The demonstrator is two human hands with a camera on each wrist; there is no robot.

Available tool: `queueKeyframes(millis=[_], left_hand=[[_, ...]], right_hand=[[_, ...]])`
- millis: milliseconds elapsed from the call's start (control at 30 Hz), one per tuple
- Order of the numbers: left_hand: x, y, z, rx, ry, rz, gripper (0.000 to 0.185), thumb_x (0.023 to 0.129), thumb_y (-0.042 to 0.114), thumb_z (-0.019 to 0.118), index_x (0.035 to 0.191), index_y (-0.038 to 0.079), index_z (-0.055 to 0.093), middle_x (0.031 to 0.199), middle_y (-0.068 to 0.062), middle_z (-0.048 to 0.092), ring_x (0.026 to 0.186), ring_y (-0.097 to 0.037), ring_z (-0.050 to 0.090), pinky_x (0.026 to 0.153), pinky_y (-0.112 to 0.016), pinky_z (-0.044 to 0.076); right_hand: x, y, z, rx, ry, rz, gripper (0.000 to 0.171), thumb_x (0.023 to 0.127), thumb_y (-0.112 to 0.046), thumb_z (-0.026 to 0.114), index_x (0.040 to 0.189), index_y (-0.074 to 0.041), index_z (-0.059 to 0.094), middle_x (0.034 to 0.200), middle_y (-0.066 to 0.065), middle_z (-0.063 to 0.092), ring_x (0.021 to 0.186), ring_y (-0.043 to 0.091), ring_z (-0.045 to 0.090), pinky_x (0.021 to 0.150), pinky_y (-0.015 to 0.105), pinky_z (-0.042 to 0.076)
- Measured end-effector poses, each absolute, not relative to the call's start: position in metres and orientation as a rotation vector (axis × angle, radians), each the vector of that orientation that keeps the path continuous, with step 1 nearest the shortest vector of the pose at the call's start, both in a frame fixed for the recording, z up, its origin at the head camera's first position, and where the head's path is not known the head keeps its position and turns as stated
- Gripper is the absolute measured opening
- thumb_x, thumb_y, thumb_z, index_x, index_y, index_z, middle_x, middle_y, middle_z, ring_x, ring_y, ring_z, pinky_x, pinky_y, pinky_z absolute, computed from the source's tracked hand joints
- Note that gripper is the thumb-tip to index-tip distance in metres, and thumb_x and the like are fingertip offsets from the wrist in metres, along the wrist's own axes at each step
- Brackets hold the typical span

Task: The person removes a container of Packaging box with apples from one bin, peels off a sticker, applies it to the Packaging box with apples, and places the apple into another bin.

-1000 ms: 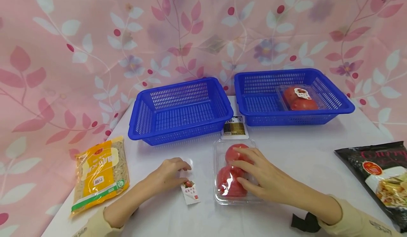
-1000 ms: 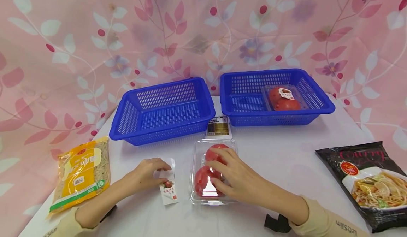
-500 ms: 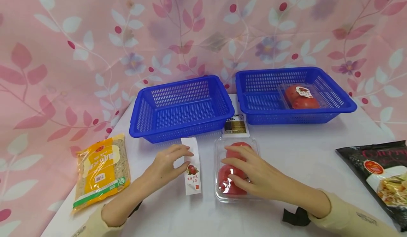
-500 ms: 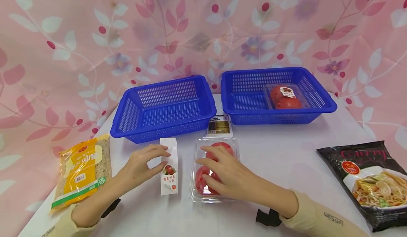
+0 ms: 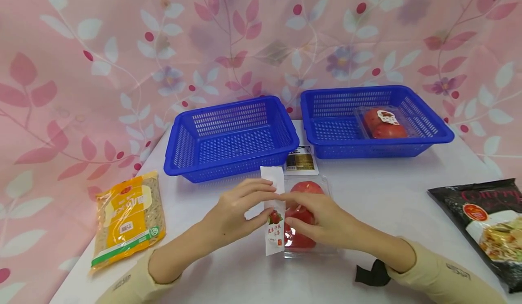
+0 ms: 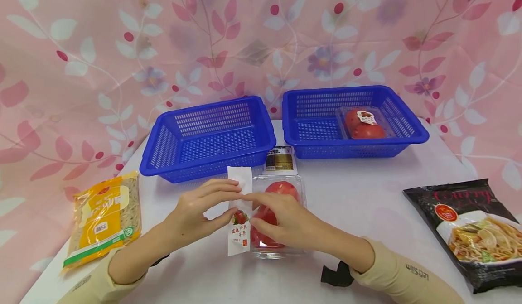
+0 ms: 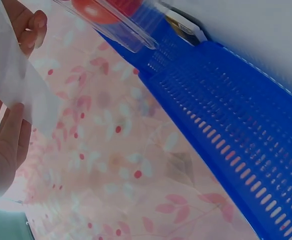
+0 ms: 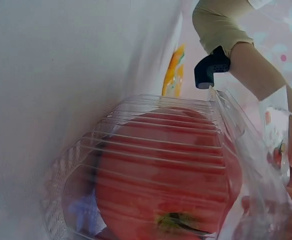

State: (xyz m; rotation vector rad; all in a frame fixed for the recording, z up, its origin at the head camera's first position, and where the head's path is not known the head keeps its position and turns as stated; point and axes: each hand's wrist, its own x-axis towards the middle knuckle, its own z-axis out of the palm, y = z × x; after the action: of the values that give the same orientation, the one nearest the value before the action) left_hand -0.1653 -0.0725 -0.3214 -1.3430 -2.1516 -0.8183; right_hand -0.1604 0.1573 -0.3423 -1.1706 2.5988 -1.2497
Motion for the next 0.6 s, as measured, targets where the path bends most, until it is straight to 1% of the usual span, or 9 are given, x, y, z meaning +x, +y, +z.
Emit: queueKeyframes(millis=[133, 233, 333, 467, 600], left_hand=[[-0.167, -0.062, -0.319, -1.389, -2.078, -0.838, 0.035, 0.072, 0.002, 0.072, 0.107, 0.003, 0.066, 0.107, -0.008, 0.063, 0.110, -0.022, 0.054, 0.091, -0.029, 0.043], [-0.169, -0.056, -0.318, -1.399, -2.044, -0.834, 0.037, 0.072, 0.003, 0.073, 0.108, 0.003, 0.065, 0.109, -0.010, 0.062, 0.111, -0.023, 0.053, 0.092, -0.030, 0.043], [-0.171, -0.052, -0.319, -1.388, -2.034, -0.823, 0.040, 0.072, 0.002, 0.073, 0.111, 0.003, 0.062, 0.116, -0.012, 0.058, 0.114, -0.027, 0.050, 0.095, -0.031, 0.041], [-0.174, -0.050, -0.322, -1.352, -2.065, -0.793, 0.044, 0.073, 0.005, 0.073, 0.115, 0.004, 0.059, 0.124, -0.013, 0.053, 0.117, -0.029, 0.047, 0.098, -0.033, 0.039], [-0.176, -0.047, -0.324, -1.325, -2.131, -0.728, 0.048, 0.075, 0.013, 0.073, 0.120, 0.007, 0.057, 0.128, -0.011, 0.051, 0.118, -0.027, 0.046, 0.099, -0.033, 0.037]], right_hand=[[-0.161, 0.159, -0.342, -1.220, 2.669, -1.400, 0.038, 0.081, -0.008, 0.068, 0.118, -0.016, 0.060, 0.087, -0.010, 0.060, 0.078, 0.011, 0.056, 0.064, 0.026, 0.051], [-0.161, 0.162, -0.341, -1.253, 2.713, -1.519, 0.035, 0.078, -0.003, 0.071, 0.110, -0.014, 0.064, 0.082, -0.009, 0.059, 0.071, 0.010, 0.054, 0.056, 0.027, 0.049], [-0.162, 0.165, -0.340, -1.285, 2.706, -1.611, 0.032, 0.076, 0.000, 0.071, 0.105, -0.012, 0.066, 0.081, -0.007, 0.060, 0.070, 0.009, 0.053, 0.053, 0.027, 0.049], [-0.163, 0.168, -0.337, -1.354, 2.670, -1.663, 0.028, 0.077, 0.000, 0.070, 0.104, -0.008, 0.066, 0.080, -0.001, 0.062, 0.071, 0.008, 0.054, 0.053, 0.025, 0.048], [-0.165, 0.173, -0.335, -1.417, 2.695, -1.683, 0.029, 0.076, 0.002, 0.069, 0.104, -0.005, 0.066, 0.079, -0.001, 0.062, 0.068, 0.008, 0.054, 0.053, 0.024, 0.047]])
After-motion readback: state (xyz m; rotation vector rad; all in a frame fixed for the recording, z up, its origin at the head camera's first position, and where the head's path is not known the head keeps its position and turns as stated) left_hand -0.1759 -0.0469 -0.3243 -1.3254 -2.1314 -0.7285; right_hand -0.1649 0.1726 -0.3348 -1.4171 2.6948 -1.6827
